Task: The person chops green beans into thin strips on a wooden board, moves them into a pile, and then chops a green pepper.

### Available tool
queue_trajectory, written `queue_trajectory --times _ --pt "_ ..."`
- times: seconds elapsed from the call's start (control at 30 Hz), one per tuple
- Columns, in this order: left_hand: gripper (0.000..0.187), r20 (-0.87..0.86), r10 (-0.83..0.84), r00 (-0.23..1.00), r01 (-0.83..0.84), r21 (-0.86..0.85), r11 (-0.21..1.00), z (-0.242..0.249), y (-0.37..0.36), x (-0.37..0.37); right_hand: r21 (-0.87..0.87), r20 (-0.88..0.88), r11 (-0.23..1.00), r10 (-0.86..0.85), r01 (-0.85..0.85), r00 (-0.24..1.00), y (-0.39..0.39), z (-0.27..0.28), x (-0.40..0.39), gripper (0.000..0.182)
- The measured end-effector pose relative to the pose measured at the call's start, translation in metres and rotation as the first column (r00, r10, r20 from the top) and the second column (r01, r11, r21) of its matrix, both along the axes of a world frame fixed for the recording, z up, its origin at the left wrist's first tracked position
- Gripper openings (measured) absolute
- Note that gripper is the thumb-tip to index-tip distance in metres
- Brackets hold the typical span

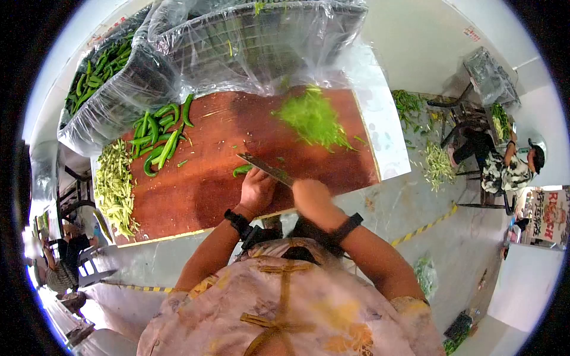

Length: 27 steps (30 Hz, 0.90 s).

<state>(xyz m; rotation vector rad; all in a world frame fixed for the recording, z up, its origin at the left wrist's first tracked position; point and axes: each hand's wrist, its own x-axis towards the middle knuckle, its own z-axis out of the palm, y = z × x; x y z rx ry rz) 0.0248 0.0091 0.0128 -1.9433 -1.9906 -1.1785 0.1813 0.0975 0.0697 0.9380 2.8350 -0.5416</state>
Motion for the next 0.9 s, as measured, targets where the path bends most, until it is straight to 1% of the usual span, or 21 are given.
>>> queue_trajectory --times 0.07,0.13,0.17,0.2,0.27,0.4,0.43,0.47,0.5,0.53,0.6,0.63,0.7,0.83,0.9 --pt "0.009 0.019 -0.034 0.999 0.036 -0.070 0.997 -0.009 0.000 -0.003 -0.028 -0.020 0.999 0.017 -0.018 1.000 0.009 -0.009 -0.019 0.014" --pt "0.008 0.025 -0.014 1.000 0.016 -0.088 0.996 -0.006 -0.002 -0.002 0.064 -0.079 0.997 0.039 -0.034 0.996 0.014 -0.016 -0.035 0.015" --pt "0.007 0.039 -0.008 0.999 0.012 -0.104 0.995 -0.005 -0.003 -0.001 0.062 -0.084 0.997 0.049 -0.044 0.995 0.017 -0.018 -0.038 0.015" --pt "0.018 0.116 -0.017 0.993 0.030 -0.110 0.994 -0.003 -0.003 -0.001 0.060 -0.086 0.997 0.045 -0.040 0.995 0.021 -0.015 -0.041 0.016" --pt "0.017 0.114 0.006 0.993 0.003 -0.084 0.996 0.000 -0.003 0.001 0.052 -0.118 0.998 0.031 -0.025 0.992 0.026 -0.015 -0.039 0.018" --pt "0.017 0.101 0.030 0.994 -0.030 -0.006 1.000 -0.006 -0.002 0.002 0.013 -0.086 1.000 -0.003 0.004 0.996 0.019 -0.003 -0.011 0.020" --pt "0.017 0.105 0.031 0.994 -0.030 -0.006 1.000 -0.006 0.000 0.002 0.001 -0.014 1.000 0.021 -0.021 1.000 0.015 0.006 -0.003 0.021" --pt "0.017 -0.048 0.135 0.990 -0.140 -0.118 0.983 -0.006 0.001 0.002 -0.012 0.057 0.999 0.043 -0.043 0.997 0.012 0.013 0.004 0.021" --pt "0.018 -0.210 0.215 0.954 -0.259 -0.209 0.943 -0.004 0.003 0.002 -0.012 0.060 0.999 0.039 -0.039 0.997 0.010 0.016 0.011 0.021" --pt "0.018 -0.208 0.210 0.955 -0.253 -0.210 0.944 -0.002 0.000 0.001 -0.020 0.056 0.999 0.038 -0.037 0.998 0.008 0.018 0.017 0.022" --pt "0.018 -0.053 0.063 0.997 -0.068 -0.106 0.992 0.005 -0.008 -0.001 -0.027 0.054 0.999 0.034 -0.032 0.998 0.005 0.021 0.023 0.023" --pt "0.018 -0.050 0.060 0.997 -0.065 -0.106 0.992 0.009 -0.007 -0.001 -0.035 0.070 0.999 0.023 -0.021 0.997 0.004 0.022 0.024 0.022" --pt "0.012 -0.030 0.073 0.997 -0.075 -0.065 0.995 0.015 -0.008 0.000 -0.046 0.090 0.999 0.009 -0.005 0.996 0.002 0.023 0.025 0.022" --pt "0.014 -0.010 0.091 0.996 -0.092 -0.096 0.991 0.012 -0.006 0.000 -0.040 0.104 0.999 0.037 -0.033 0.994 0.003 0.018 0.019 0.019" --pt "0.014 -0.042 0.137 0.990 -0.141 -0.109 0.984 0.011 -0.005 0.001 -0.032 0.107 0.999 0.047 -0.044 0.993 0.004 0.010 0.009 0.018"
